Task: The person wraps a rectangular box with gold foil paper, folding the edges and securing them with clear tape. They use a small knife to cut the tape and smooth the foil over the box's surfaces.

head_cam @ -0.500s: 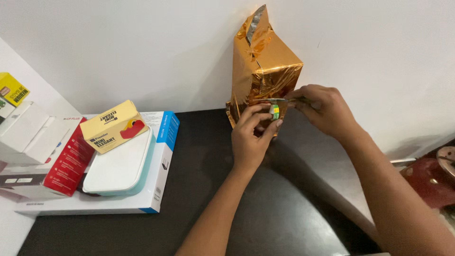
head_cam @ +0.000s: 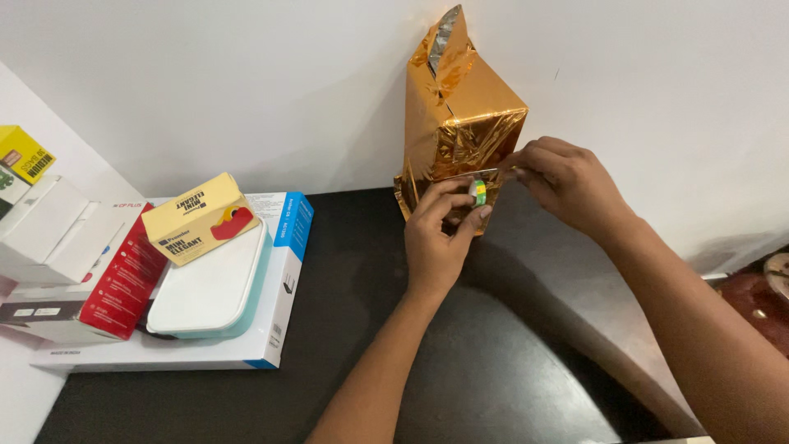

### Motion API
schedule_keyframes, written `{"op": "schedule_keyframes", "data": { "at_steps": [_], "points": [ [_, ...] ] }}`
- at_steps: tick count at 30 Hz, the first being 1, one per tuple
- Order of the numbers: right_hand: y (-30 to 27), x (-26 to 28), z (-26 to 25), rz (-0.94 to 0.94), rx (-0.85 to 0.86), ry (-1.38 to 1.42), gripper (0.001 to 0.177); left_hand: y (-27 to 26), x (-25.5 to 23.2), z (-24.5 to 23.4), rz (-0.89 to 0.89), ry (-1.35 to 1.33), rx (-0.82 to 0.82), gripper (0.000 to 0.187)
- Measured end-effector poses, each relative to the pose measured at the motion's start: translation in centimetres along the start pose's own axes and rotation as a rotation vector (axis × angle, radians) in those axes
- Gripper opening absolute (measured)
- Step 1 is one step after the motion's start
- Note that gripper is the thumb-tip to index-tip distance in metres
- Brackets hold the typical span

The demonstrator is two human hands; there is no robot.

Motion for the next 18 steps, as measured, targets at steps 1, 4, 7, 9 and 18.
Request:
{"op": "schedule_keyframes", "data": {
  "at_steps": [1,4,7,9,18],
  "points": [
    [0.0,0.1,0.0,-0.007,-0.009,-0.001,0.01,0.0,0.1,0.0,-0.014,-0.013,0.0,0.021],
    [0.0,0.5,0.2,-0.05,-0.041,-0.016,0.012,-0.1,0.3,0.1,-0.03,-0.023,-0.004,0.021],
    [0.2,1.3,0.7,-0.112,-0.092,-0.051,0.013,0.0,0.2,0.1,0.0,0.025,-0.004,0.02],
    [0.3,1.4,0.7,-0.125,-0.109,-0.067,0.013,0.0,0.2,0.1,-0.011,0.041,-0.002,0.02],
    [-0.1,1.9,0.9,0.0,-0.142,-0.064,0.013,0.0,0.5,0.2,-0.074,-0.097,0.0,0.021]
  ]
}}
Point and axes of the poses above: each hand's wrist, its own y-axis towards the middle knuckle, its own z-axis out of the palm, x = y × z, the point moved 3 cm from there along y, towards the middle knuckle, and after that the axes turned 8 degrees about -y, right-handed, at the moved point
